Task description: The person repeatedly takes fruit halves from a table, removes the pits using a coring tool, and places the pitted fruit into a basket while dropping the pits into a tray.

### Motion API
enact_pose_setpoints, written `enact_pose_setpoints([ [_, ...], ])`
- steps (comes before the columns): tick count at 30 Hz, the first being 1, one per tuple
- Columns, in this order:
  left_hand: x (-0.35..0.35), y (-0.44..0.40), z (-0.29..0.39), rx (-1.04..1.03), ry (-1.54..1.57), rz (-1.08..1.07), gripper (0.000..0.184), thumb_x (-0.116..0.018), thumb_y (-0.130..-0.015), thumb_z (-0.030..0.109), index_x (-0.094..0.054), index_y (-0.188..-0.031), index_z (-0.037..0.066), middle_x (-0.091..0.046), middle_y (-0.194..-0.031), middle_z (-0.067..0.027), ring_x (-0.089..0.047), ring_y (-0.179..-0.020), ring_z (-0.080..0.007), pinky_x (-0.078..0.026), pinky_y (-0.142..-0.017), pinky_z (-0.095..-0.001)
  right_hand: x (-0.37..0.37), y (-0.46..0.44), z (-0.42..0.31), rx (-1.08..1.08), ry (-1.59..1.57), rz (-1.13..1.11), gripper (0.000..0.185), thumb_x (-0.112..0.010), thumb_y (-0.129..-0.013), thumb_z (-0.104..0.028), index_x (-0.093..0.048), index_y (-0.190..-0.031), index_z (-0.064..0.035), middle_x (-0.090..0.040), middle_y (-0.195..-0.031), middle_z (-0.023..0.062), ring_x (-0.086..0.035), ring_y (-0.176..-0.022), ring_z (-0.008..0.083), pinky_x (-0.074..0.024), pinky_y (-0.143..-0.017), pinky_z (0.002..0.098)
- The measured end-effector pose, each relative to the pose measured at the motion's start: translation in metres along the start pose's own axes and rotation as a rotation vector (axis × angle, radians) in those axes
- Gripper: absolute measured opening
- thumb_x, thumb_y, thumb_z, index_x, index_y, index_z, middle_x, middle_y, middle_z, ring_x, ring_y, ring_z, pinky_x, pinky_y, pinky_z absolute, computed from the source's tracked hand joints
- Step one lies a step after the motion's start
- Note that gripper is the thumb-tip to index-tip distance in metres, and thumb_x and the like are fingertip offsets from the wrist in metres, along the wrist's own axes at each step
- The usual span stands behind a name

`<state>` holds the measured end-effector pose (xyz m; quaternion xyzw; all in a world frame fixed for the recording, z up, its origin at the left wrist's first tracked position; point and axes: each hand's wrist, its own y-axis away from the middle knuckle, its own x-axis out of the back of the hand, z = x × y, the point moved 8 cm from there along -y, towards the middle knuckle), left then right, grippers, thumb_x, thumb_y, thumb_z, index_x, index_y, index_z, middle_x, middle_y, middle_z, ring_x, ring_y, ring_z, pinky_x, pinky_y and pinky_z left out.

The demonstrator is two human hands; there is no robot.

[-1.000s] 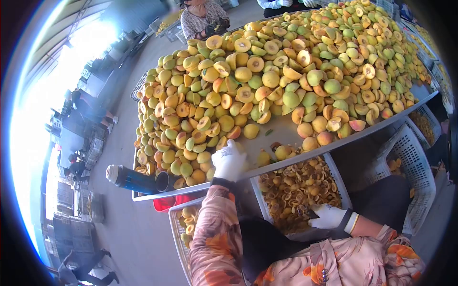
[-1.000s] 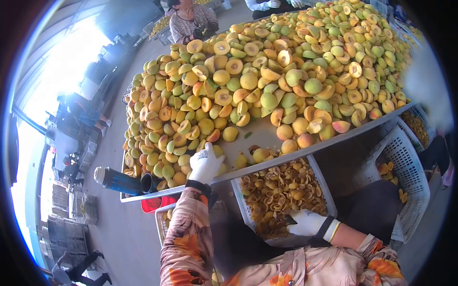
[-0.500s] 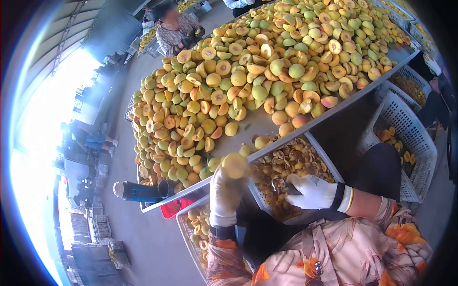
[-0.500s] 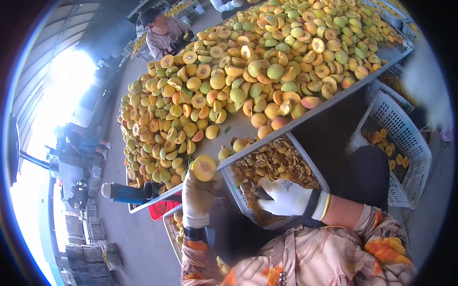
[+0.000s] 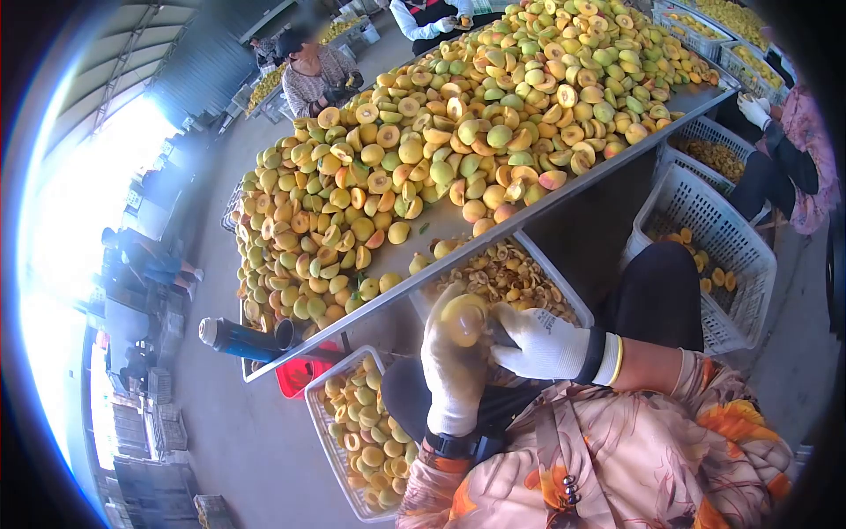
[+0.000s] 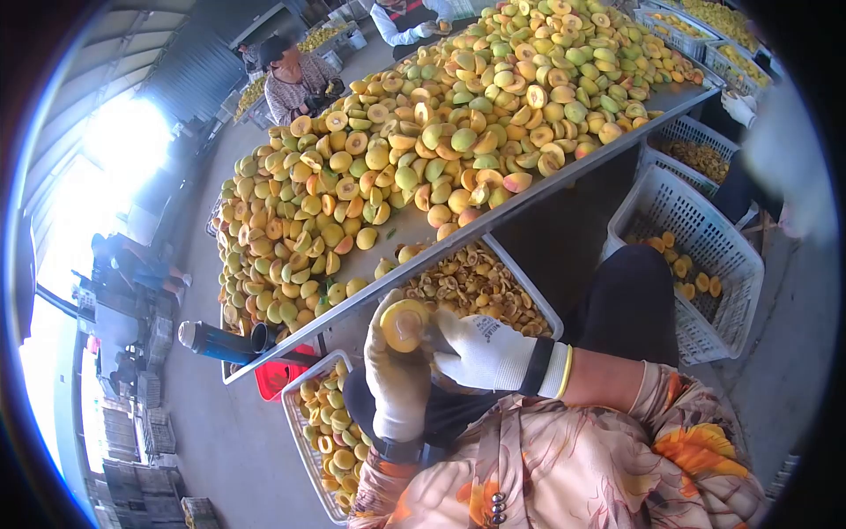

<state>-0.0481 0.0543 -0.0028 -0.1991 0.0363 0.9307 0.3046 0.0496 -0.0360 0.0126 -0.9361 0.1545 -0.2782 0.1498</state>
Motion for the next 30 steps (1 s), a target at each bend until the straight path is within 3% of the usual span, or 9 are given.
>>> enact_pose_setpoints([
  [5, -0.009, 0.017, 0.009, -0.136, -0.002, 0.044, 0.057, -0.052, -0.102, 0.047, -0.057, -0.136, 0.001, -0.066, -0.119, -0.0114, -0.065, -0.099, -0.0201, -0.053, -0.081, -0.0312, 0.001, 0.010, -0.013, -0.046, -0.048, -0.025, 0.033, -0.069, -0.089, -0.015, -0.053, -0.113, 0.0012, -0.068, -0.083, 0.0243, -0.069, -0.080, 0.0437, -0.0533, -0.067, 0.0483],
  [11, 0.001, 0.023, 0.015, -0.218, -0.235, 0.092, 0.055, -0.046, -0.105, 0.047, -0.064, -0.124, -0.002, -0.070, -0.105, -0.0118, -0.067, -0.087, -0.0195, -0.055, -0.071, -0.0292, -0.002, 0.018, -0.013, -0.085, -0.009, -0.177, 0.031, -0.070, -0.090, -0.017, -0.053, -0.109, 0.0002, -0.068, -0.082, 0.0231, -0.069, -0.077, 0.0431, -0.0528, -0.068, 0.0458],
  [15, -0.001, 0.024, 0.017, -0.273, -0.313, 0.108, 0.058, -0.044, -0.106, 0.048, -0.064, -0.122, -0.004, -0.070, -0.104, -0.0128, -0.067, -0.089, -0.0190, -0.055, -0.071, -0.0288, -0.011, 0.021, -0.006, -0.086, -0.040, -0.242, 0.031, -0.070, -0.089, -0.016, -0.053, -0.109, 0.0006, -0.068, -0.086, 0.0228, -0.069, -0.077, 0.0407, -0.0524, -0.067, 0.0443],
  [18, -0.008, 0.025, 0.026, -0.288, -0.325, 0.156, 0.059, -0.041, -0.107, 0.048, -0.065, -0.119, -0.004, -0.070, -0.103, -0.0130, -0.067, -0.088, -0.0192, -0.055, -0.074, -0.0295, -0.018, 0.014, -0.008, 0.041, -0.218, -0.082, 0.030, -0.069, -0.089, -0.015, -0.053, -0.110, 0.0014, -0.068, -0.089, 0.0225, -0.070, -0.078, 0.0400, -0.0523, -0.068, 0.0436],
  [23, -0.013, 0.021, 0.039, -0.390, -0.519, 0.124, 0.058, -0.038, -0.107, 0.045, -0.067, -0.114, -0.005, -0.070, -0.100, -0.0130, -0.066, -0.086, -0.0194, -0.055, -0.076, -0.0292, -0.011, 0.009, -0.009, -0.041, -0.123, -0.211, 0.030, -0.068, -0.089, -0.014, -0.053, -0.110, 0.0015, -0.069, -0.088, 0.0213, -0.069, -0.079, 0.0419, -0.0529, -0.070, 0.0446],
  [24, -0.013, 0.020, 0.038, -0.267, -0.496, 0.127, 0.058, -0.038, -0.107, 0.044, -0.068, -0.112, -0.005, -0.071, -0.099, -0.0128, -0.066, -0.086, -0.0187, -0.055, -0.074, -0.0285, -0.013, 0.011, -0.008, -0.043, -0.119, -0.234, 0.029, -0.067, -0.089, -0.014, -0.054, -0.110, 0.0015, -0.069, -0.088, 0.0211, -0.069, -0.080, 0.0422, -0.0529, -0.070, 0.0448],
  [27, -0.003, 0.009, 0.026, -0.206, -0.415, 0.044, 0.058, -0.040, -0.106, 0.045, -0.068, -0.113, -0.005, -0.071, -0.098, -0.0126, -0.067, -0.085, -0.0187, -0.056, -0.072, -0.0295, -0.011, 0.008, -0.008, -0.090, -0.156, -0.209, 0.023, -0.065, -0.091, -0.017, -0.059, -0.105, 0.0002, -0.068, -0.082, 0.0223, -0.069, -0.078, 0.0414, -0.0534, -0.069, 0.0475],
  [30, -0.001, -0.002, 0.022, -0.172, -0.347, -0.009, 0.059, -0.042, -0.106, 0.047, -0.067, -0.117, -0.005, -0.071, -0.099, -0.0134, -0.069, -0.084, -0.0201, -0.057, -0.071, -0.0301, -0.016, 0.008, 0.002, -0.084, -0.151, -0.148, 0.026, -0.066, -0.091, -0.013, -0.056, -0.110, 0.0006, -0.069, -0.089, 0.0201, -0.070, -0.082, 0.0370, -0.0536, -0.071, 0.0438],
])
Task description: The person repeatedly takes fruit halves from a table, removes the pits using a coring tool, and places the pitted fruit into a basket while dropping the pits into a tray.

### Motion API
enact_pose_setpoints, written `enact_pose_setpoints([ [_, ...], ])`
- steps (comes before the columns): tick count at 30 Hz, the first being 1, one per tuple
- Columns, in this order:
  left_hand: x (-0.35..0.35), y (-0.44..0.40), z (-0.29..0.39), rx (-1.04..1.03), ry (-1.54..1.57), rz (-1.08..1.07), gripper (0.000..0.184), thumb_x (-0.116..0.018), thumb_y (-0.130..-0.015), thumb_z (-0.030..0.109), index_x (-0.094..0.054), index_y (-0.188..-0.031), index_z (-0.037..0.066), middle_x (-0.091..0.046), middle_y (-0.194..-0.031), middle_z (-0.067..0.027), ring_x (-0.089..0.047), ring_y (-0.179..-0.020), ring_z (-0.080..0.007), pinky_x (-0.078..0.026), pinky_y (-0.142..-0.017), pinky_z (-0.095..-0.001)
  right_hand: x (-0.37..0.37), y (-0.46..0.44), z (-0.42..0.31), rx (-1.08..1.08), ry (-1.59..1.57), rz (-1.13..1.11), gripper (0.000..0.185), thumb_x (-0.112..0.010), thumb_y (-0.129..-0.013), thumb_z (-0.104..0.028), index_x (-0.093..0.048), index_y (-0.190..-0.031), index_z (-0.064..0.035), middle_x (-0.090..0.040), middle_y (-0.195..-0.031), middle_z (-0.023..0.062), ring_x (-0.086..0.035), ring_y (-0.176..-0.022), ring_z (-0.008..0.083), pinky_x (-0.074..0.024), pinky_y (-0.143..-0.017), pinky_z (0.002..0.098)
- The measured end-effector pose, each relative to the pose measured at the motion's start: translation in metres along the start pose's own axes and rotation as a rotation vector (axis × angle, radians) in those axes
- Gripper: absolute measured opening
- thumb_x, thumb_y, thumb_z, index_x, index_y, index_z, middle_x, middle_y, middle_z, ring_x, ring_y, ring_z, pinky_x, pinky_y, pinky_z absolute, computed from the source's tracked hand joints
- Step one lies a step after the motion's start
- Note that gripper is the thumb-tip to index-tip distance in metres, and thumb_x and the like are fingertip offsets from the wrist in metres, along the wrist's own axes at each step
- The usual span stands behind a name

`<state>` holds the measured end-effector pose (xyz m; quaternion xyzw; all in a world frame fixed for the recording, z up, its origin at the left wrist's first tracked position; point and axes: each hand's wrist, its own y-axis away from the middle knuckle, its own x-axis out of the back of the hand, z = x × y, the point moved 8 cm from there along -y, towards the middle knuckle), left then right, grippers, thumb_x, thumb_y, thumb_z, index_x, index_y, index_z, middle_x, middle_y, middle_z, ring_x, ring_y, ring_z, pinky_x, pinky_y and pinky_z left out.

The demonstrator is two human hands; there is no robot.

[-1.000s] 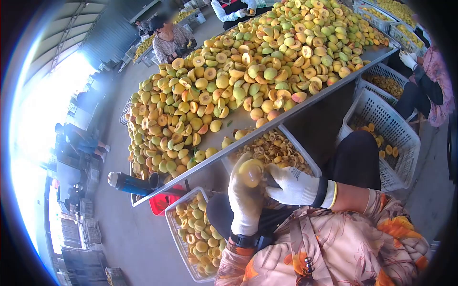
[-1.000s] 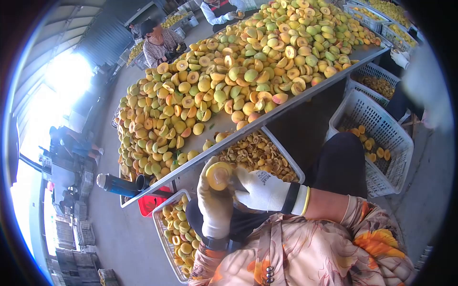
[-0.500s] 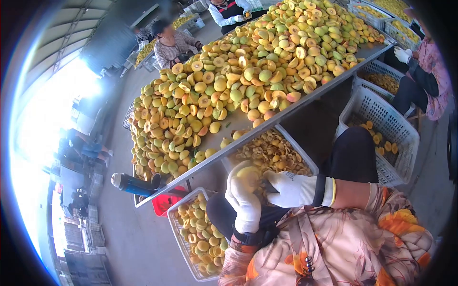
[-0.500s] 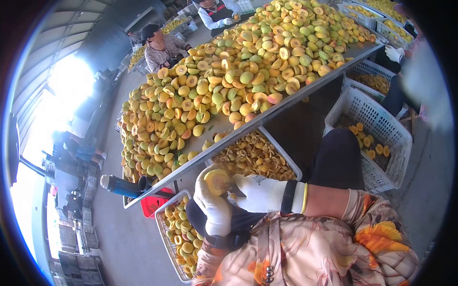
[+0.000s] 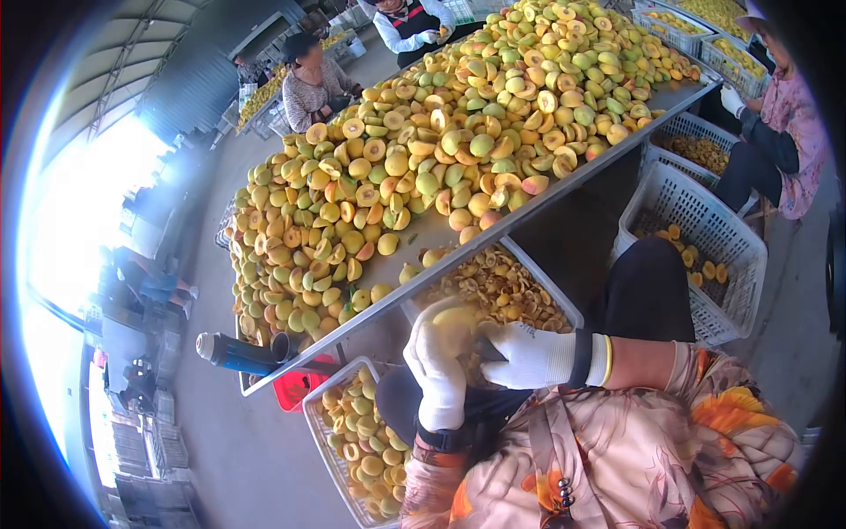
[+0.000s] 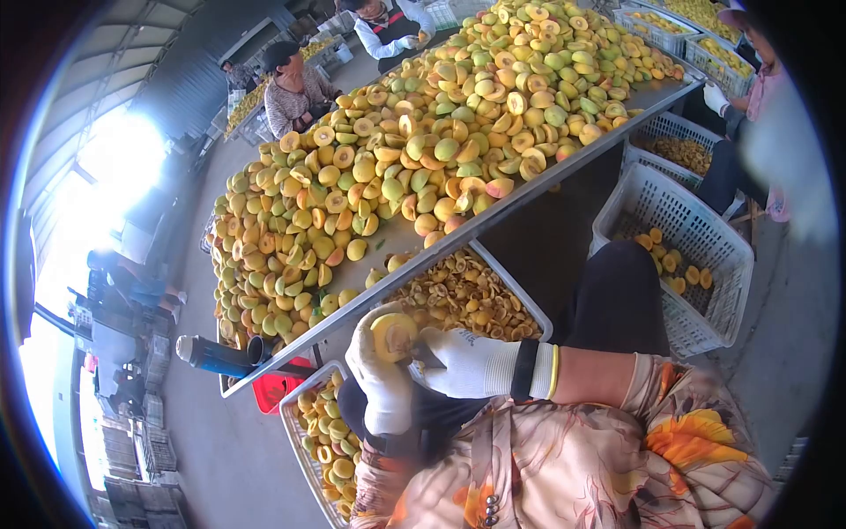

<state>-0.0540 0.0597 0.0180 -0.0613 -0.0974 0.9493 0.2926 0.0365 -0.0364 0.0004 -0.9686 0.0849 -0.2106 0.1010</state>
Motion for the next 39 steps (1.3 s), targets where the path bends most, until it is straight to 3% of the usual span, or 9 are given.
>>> enact_pose_setpoints([
  [4, -0.012, 0.003, 0.014, -0.182, 0.079, 0.131, 0.061, -0.045, -0.105, 0.050, -0.062, -0.124, -0.005, -0.070, -0.103, -0.0137, -0.069, -0.084, -0.0200, -0.057, -0.074, -0.0291, -0.002, -0.003, 0.002, 0.030, -0.029, 0.033, 0.032, -0.067, -0.091, -0.011, -0.055, -0.117, 0.0013, -0.070, -0.097, 0.0162, -0.070, -0.088, 0.0299, -0.0535, -0.077, 0.0394],
  [7, -0.012, 0.009, 0.010, -0.277, -0.113, 0.191, 0.060, -0.048, -0.105, 0.051, -0.059, -0.126, -0.004, -0.070, -0.106, -0.0140, -0.068, -0.084, -0.0191, -0.056, -0.075, -0.0288, -0.001, -0.007, -0.011, 0.170, -0.071, 0.175, 0.028, -0.066, -0.087, -0.012, -0.058, -0.110, 0.0029, -0.069, -0.086, 0.0177, -0.070, -0.076, 0.0336, -0.0550, -0.066, 0.0401],
  [13, -0.005, -0.005, -0.011, 0.095, 0.253, 0.074, 0.052, -0.057, -0.102, 0.047, -0.067, -0.111, -0.003, -0.072, -0.092, -0.0154, -0.068, -0.074, -0.0202, -0.055, -0.066, -0.0310, -0.014, 0.001, 0.002, -0.520, -0.411, -0.585, 0.029, -0.063, -0.095, -0.017, -0.059, -0.119, -0.0004, -0.061, -0.075, 0.0025, -0.057, -0.061, 0.0095, -0.0455, -0.055, 0.0271],
  [21, -0.014, -0.020, -0.008, 0.025, 0.124, -0.183, 0.050, -0.065, -0.097, 0.045, -0.068, -0.106, -0.005, -0.072, -0.089, -0.0169, -0.068, -0.072, -0.0218, -0.056, -0.067, -0.0320, -0.023, 0.012, -0.004, -0.619, -1.021, -0.715, 0.013, -0.062, -0.093, -0.015, -0.053, -0.092, -0.0064, -0.042, -0.056, -0.0016, -0.039, -0.041, 0.0076, -0.0332, -0.036, 0.0251],
  [29, -0.028, -0.013, -0.013, 0.247, 0.480, -0.110, 0.059, -0.044, -0.106, 0.052, -0.066, -0.109, -0.003, -0.071, -0.088, -0.0141, -0.066, -0.071, -0.0197, -0.055, -0.068, -0.0311, -0.035, 0.016, -0.004, -0.503, -1.605, -0.932, 0.018, -0.064, -0.090, -0.009, -0.051, -0.082, 0.0005, -0.039, -0.051, 0.0001, -0.036, -0.035, 0.0072, -0.0294, -0.031, 0.0243],
  [30, -0.027, -0.012, -0.027, 0.369, 0.743, -0.097, 0.063, -0.042, -0.106, 0.057, -0.064, -0.112, -0.002, -0.070, -0.091, -0.0130, -0.067, -0.073, -0.0202, -0.056, -0.068, -0.0317, -0.036, 0.015, -0.007, -0.500, -1.586, -0.959, 0.018, -0.065, -0.089, -0.007, -0.051, -0.081, 0.0013, -0.039, -0.050, 0.0008, -0.036, -0.034, 0.0078, -0.0297, -0.032, 0.0247],
  [36, 0.055, -0.009, -0.036, 0.266, 0.732, 0.076, 0.072, -0.039, -0.103, 0.066, -0.060, -0.121, -0.001, -0.068, -0.100, -0.0156, -0.066, -0.077, -0.0252, -0.054, -0.073, -0.0369, -0.032, 0.004, 0.036, -0.692, -1.149, -0.698, 0.013, -0.066, -0.087, -0.006, -0.060, -0.095, 0.0025, -0.046, -0.055, 0.0040, -0.039, -0.040, 0.0100, -0.0290, -0.037, 0.0268],
  [37, 0.074, -0.003, -0.036, 0.264, 0.782, 0.097, 0.073, -0.039, -0.102, 0.067, -0.060, -0.121, -0.001, -0.068, -0.100, -0.0156, -0.065, -0.077, -0.0252, -0.054, -0.072, -0.0374, -0.033, 0.007, 0.073, -0.817, -0.802, -0.629, 0.021, -0.065, -0.088, -0.011, -0.063, -0.105, 0.0013, -0.059, -0.067, 0.0112, -0.053, -0.051, 0.0166, -0.0430, -0.045, 0.0321],
  [39, 0.126, 0.010, -0.032, 0.178, 0.641, 0.199, 0.074, -0.040, -0.102, 0.067, -0.059, -0.125, 0.000, -0.069, -0.101, -0.0159, -0.064, -0.075, -0.0247, -0.051, -0.071, -0.0367, -0.029, -0.004, 0.105, -0.573, 0.008, -0.524, 0.039, -0.066, -0.089, -0.021, -0.059, -0.120, 0.0005, -0.065, -0.084, 0.0181, -0.061, -0.068, 0.0303, -0.0495, -0.062, 0.0401],
])
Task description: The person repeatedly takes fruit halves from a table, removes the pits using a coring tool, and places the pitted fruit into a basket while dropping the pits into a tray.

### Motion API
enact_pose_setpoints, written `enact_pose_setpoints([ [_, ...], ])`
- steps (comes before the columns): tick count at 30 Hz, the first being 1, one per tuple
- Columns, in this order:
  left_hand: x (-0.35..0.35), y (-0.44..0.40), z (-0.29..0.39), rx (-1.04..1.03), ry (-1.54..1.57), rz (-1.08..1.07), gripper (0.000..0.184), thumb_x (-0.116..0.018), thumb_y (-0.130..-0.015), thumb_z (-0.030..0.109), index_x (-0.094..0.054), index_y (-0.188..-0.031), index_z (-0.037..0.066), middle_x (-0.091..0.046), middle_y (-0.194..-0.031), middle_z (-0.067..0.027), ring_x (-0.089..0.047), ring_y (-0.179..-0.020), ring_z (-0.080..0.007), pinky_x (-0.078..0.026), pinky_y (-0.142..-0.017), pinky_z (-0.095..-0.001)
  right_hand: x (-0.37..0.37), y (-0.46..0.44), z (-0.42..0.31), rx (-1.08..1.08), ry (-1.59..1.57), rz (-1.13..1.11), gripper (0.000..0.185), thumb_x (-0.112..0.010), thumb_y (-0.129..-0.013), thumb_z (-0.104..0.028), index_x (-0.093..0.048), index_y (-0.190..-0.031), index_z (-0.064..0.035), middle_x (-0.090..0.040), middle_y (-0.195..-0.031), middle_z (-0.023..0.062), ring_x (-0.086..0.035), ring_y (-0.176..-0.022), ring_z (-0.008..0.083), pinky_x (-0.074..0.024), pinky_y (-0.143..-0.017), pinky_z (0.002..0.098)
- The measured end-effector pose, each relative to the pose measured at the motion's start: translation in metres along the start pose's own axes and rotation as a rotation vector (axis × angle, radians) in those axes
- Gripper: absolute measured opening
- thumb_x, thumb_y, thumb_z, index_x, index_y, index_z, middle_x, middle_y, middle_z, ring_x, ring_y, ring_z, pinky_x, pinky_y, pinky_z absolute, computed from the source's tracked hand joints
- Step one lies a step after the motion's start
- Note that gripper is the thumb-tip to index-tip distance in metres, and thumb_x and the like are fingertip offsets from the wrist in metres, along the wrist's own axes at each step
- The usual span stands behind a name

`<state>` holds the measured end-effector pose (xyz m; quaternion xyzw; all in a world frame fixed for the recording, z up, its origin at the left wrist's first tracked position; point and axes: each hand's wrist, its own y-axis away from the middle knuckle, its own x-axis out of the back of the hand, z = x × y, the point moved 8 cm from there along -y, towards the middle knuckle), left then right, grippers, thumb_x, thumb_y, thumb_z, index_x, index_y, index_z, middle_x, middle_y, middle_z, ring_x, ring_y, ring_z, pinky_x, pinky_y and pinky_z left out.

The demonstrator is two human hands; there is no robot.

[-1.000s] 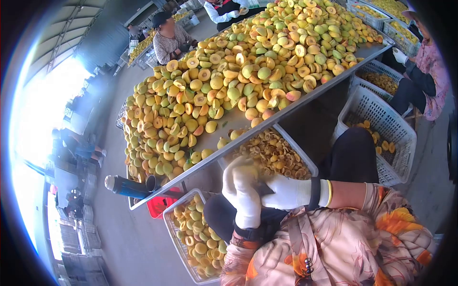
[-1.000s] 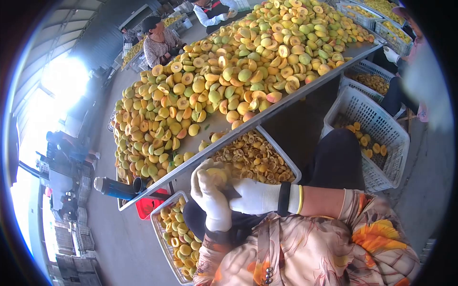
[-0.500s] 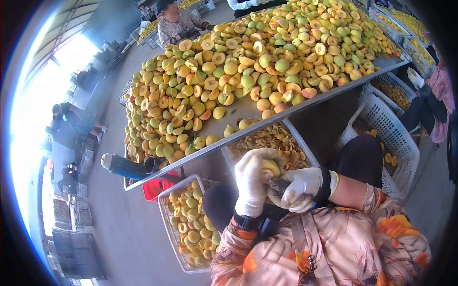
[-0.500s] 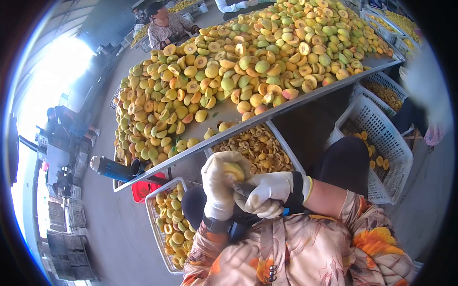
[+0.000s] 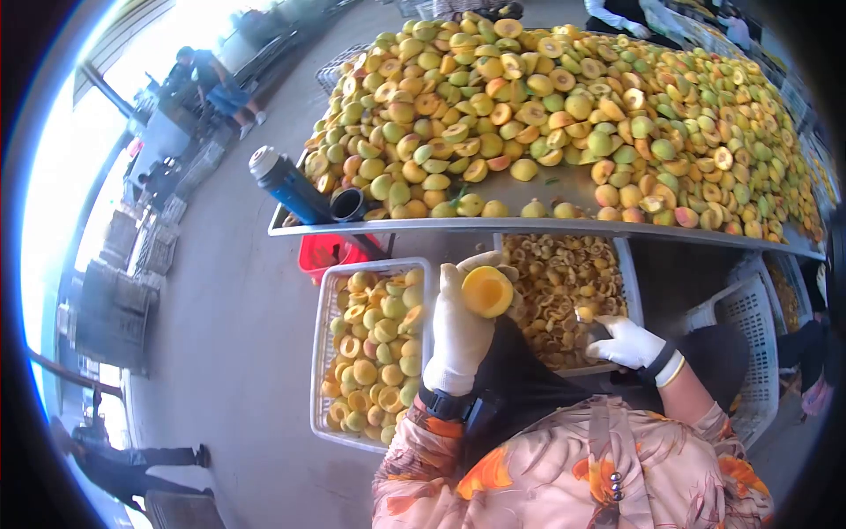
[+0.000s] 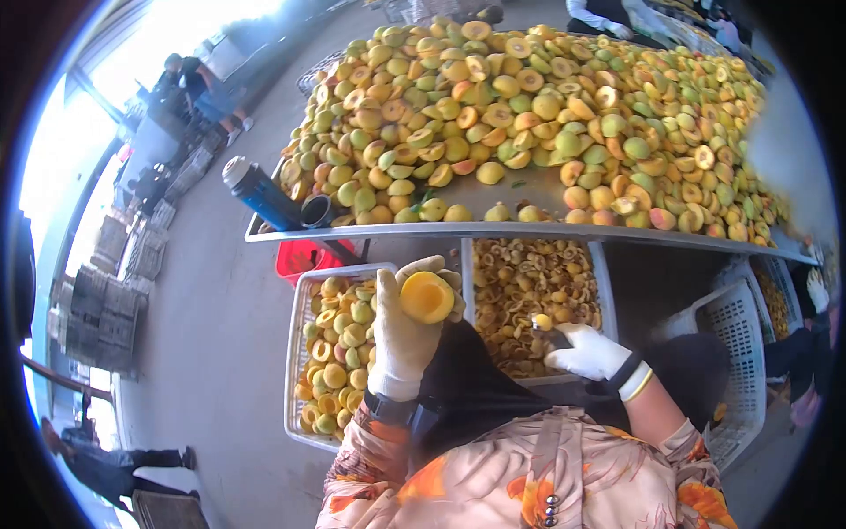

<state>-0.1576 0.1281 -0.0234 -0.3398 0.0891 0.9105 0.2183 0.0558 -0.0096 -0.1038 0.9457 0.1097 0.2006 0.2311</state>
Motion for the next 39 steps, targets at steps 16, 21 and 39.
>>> enact_pose_setpoints([
  [16, 0.360, 0.036, 0.104, -0.282, -1.309, 0.875, 0.051, -0.061, -0.099, 0.029, -0.053, -0.138, -0.003, -0.057, -0.131, -0.0230, -0.054, -0.124, -0.0363, -0.042, -0.107, -0.0453, -0.013, -0.059, 0.114, -0.166, 0.602, 0.216, 0.046, -0.064, -0.085, -0.028, -0.056, -0.118, 0.0028, -0.068, -0.097, 0.0320, -0.066, -0.094, 0.0517, -0.0531, -0.083, 0.0569],
  [21, 0.333, -0.056, 0.079, -0.336, -1.799, 0.621, 0.061, -0.068, -0.093, 0.029, -0.049, -0.142, -0.001, -0.056, -0.134, -0.0264, -0.051, -0.127, -0.0453, -0.044, -0.106, -0.0506, -0.019, -0.064, 0.107, -0.204, 0.564, 0.142, 0.052, -0.067, -0.085, -0.030, -0.054, -0.124, 0.0022, -0.068, -0.102, 0.0341, -0.065, -0.100, 0.0511, -0.0524, -0.087, 0.0550],
  [39, 0.320, -0.122, 0.010, 0.470, -2.191, 0.366, 0.077, -0.056, -0.094, 0.054, -0.036, -0.159, 0.017, -0.029, -0.164, -0.0220, -0.038, -0.145, -0.0448, -0.035, -0.113, -0.0608, 0.000, -0.043, 0.096, -0.158, 0.449, 0.224, 0.040, -0.062, -0.087, -0.035, -0.061, -0.109, -0.0015, -0.070, -0.091, 0.0286, -0.068, -0.090, 0.0457, -0.0524, -0.082, 0.0546],
])
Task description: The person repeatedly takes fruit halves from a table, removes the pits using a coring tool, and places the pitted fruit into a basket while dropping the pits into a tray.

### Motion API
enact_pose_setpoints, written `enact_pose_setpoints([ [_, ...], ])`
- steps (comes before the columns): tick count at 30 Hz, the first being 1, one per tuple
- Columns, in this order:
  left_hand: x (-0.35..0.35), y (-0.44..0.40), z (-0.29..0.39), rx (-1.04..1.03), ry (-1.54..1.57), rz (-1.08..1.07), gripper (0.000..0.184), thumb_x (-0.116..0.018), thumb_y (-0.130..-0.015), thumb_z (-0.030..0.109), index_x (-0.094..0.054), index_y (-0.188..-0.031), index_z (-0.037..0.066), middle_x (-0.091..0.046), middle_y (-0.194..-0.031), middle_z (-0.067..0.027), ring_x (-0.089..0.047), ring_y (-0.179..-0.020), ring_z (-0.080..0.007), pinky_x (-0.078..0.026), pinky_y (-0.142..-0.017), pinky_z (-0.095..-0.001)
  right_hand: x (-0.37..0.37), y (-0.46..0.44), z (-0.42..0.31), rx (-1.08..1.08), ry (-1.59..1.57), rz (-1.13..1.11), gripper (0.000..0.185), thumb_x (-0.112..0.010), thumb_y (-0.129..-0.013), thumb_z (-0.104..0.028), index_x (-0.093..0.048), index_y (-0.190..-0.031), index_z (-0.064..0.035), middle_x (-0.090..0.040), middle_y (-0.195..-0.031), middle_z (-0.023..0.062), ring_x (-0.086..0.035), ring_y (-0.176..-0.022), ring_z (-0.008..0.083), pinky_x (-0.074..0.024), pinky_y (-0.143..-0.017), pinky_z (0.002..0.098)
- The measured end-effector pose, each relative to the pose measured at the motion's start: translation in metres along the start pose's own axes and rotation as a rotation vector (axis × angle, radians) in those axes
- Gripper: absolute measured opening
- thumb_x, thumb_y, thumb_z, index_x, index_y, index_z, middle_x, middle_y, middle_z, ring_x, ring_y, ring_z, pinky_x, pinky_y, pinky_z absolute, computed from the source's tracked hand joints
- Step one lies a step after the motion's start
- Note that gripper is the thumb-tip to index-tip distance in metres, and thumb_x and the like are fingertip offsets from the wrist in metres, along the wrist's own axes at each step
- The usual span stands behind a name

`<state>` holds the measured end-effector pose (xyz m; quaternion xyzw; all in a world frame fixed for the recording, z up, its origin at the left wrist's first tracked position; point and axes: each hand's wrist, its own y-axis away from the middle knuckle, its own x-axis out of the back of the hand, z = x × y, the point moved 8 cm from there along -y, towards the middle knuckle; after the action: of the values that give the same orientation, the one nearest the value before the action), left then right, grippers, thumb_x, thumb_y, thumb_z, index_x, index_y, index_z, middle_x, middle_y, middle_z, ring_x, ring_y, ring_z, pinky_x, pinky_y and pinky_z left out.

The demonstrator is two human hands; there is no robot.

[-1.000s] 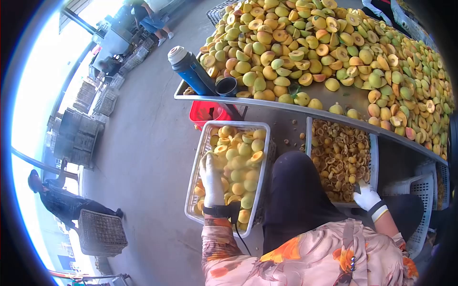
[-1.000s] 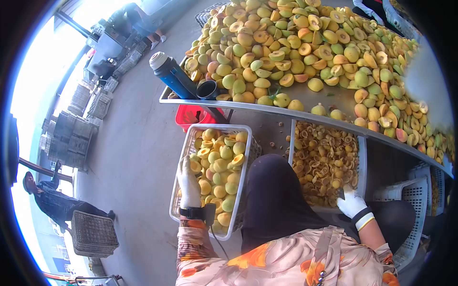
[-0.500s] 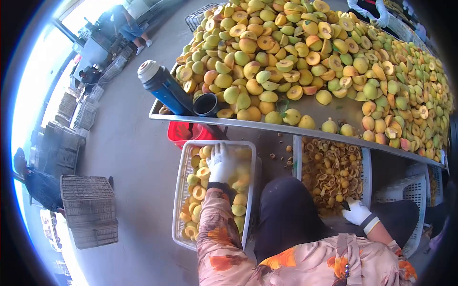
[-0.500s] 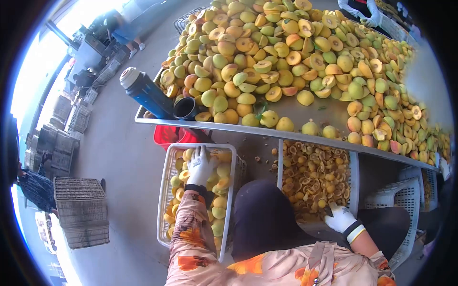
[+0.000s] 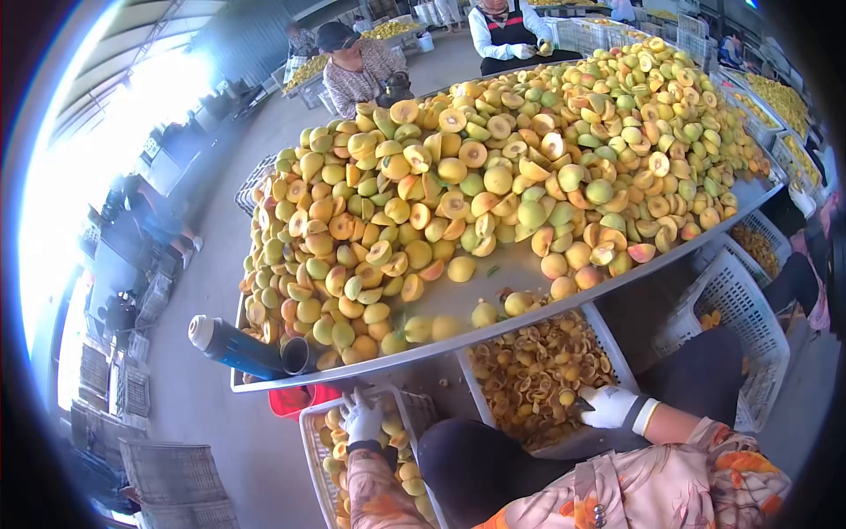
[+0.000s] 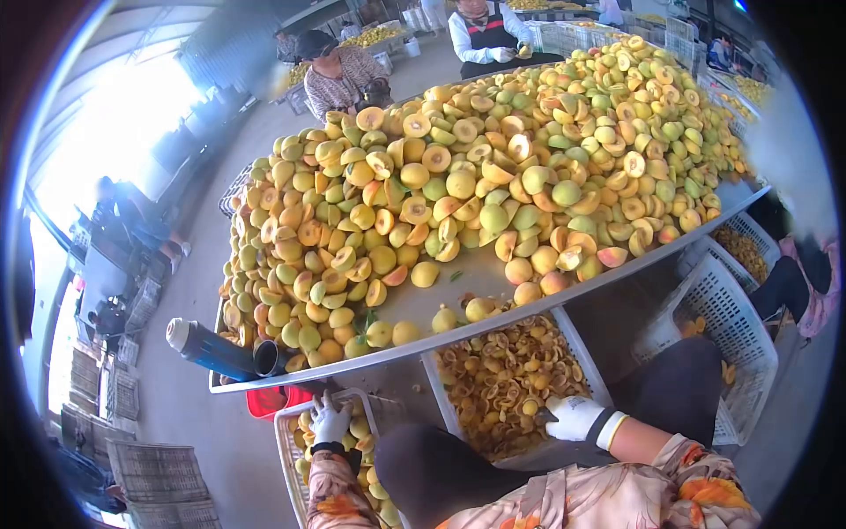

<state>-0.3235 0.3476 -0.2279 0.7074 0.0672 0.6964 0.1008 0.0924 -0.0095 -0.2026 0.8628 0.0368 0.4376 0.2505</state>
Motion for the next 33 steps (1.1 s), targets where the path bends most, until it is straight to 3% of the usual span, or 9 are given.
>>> enact_pose_setpoints([
  [3, 0.056, 0.031, 0.023, -0.083, 0.168, -0.052, 0.055, -0.061, -0.091, 0.051, -0.070, -0.124, 0.008, -0.068, -0.124, -0.0261, -0.065, -0.116, -0.0414, -0.050, -0.099, -0.0495, 0.034, 0.010, -0.019, 0.006, -0.126, 0.149, 0.039, -0.064, -0.089, -0.037, -0.058, -0.107, -0.0031, -0.070, -0.085, 0.0266, -0.068, -0.084, 0.0462, -0.0521, -0.077, 0.0559],
  [4, 0.078, 0.043, 0.032, -0.323, 0.205, 0.254, 0.042, -0.063, -0.091, 0.046, -0.077, -0.092, 0.006, -0.073, -0.089, -0.0233, -0.071, -0.088, -0.0410, -0.055, -0.082, -0.0475, 0.041, 0.010, -0.024, 0.070, -0.157, 0.237, 0.038, -0.064, -0.090, -0.038, -0.057, -0.105, -0.0043, -0.070, -0.083, 0.0249, -0.068, -0.081, 0.0467, -0.0517, -0.074, 0.0565],
  [7, 0.139, 0.069, 0.075, -0.300, 0.289, 0.307, 0.028, -0.066, -0.094, 0.028, -0.074, -0.091, 0.002, -0.069, -0.080, -0.0207, -0.069, -0.078, -0.0385, -0.053, -0.075, -0.0450, 0.039, 0.000, -0.012, -0.020, -0.061, 0.135, 0.036, -0.059, -0.091, -0.034, -0.059, -0.109, -0.0036, -0.071, -0.088, 0.0249, -0.070, -0.084, 0.0452, -0.0525, -0.077, 0.0568],
  [9, 0.183, 0.081, 0.129, -0.473, 0.354, 0.443, 0.019, -0.067, -0.093, 0.019, -0.073, -0.094, 0.001, -0.068, -0.079, -0.0181, -0.067, -0.077, -0.0371, -0.053, -0.074, -0.0414, -0.005, -0.011, 0.031, -0.101, 0.159, -0.168, 0.034, -0.055, -0.088, -0.027, -0.064, -0.110, -0.0022, -0.073, -0.097, 0.0257, -0.071, -0.092, 0.0412, -0.0541, -0.083, 0.0535],
  [15, 0.187, 0.015, 0.289, -0.768, 0.219, 0.507, 0.045, -0.072, -0.084, 0.021, -0.064, -0.123, 0.002, -0.064, -0.119, -0.0211, -0.063, -0.107, -0.0396, -0.051, -0.093, -0.0468, 0.042, -0.005, -0.006, -0.022, -0.117, -0.010, 0.040, -0.055, -0.090, -0.033, -0.061, -0.113, -0.0009, -0.072, -0.096, 0.0264, -0.070, -0.091, 0.0435, -0.0530, -0.084, 0.0550],
  [17, 0.180, 0.006, 0.329, -0.781, -0.063, 0.469, 0.030, -0.063, -0.086, 0.025, -0.068, -0.113, 0.012, -0.064, -0.110, -0.0183, -0.063, -0.105, -0.0361, -0.054, -0.086, -0.0470, 0.031, -0.006, -0.001, 0.015, -0.129, -0.029, 0.040, -0.055, -0.091, -0.036, -0.059, -0.114, -0.0030, -0.071, -0.093, 0.0263, -0.069, -0.089, 0.0443, -0.0524, -0.082, 0.0556],
  [25, 0.173, 0.034, 0.318, -0.797, 0.146, 0.464, 0.043, -0.072, -0.084, 0.027, -0.067, -0.122, 0.007, -0.063, -0.120, -0.0165, -0.066, -0.101, -0.0337, -0.055, -0.086, -0.0435, 0.068, 0.006, -0.016, 0.170, -0.403, 0.269, 0.040, -0.067, -0.088, -0.035, -0.060, -0.108, -0.0009, -0.070, -0.091, 0.0270, -0.069, -0.085, 0.0452, -0.0536, -0.077, 0.0515],
  [31, 0.207, 0.202, 0.320, -1.243, 0.436, 0.497, 0.047, -0.077, -0.081, 0.006, -0.067, -0.126, 0.006, -0.064, -0.129, -0.0212, -0.067, -0.110, -0.0391, -0.056, -0.091, -0.0437, 0.109, 0.028, -0.058, 0.113, -1.422, 0.122, 0.030, -0.070, -0.096, -0.032, -0.062, -0.101, -0.0039, -0.063, -0.077, 0.0013, -0.061, -0.062, 0.0090, -0.0471, -0.051, 0.0256],
  [33, 0.203, 0.244, 0.321, -1.336, 0.473, 0.463, 0.048, -0.079, -0.077, 0.002, -0.068, -0.123, 0.007, -0.065, -0.129, -0.0208, -0.066, -0.113, -0.0392, -0.056, -0.094, -0.0435, 0.116, 0.033, -0.065, 0.121, -1.484, 0.131, 0.028, -0.070, -0.098, -0.032, -0.063, -0.103, -0.0050, -0.067, -0.080, 0.0025, -0.058, -0.054, 0.0068, -0.0455, -0.047, 0.0234],
])
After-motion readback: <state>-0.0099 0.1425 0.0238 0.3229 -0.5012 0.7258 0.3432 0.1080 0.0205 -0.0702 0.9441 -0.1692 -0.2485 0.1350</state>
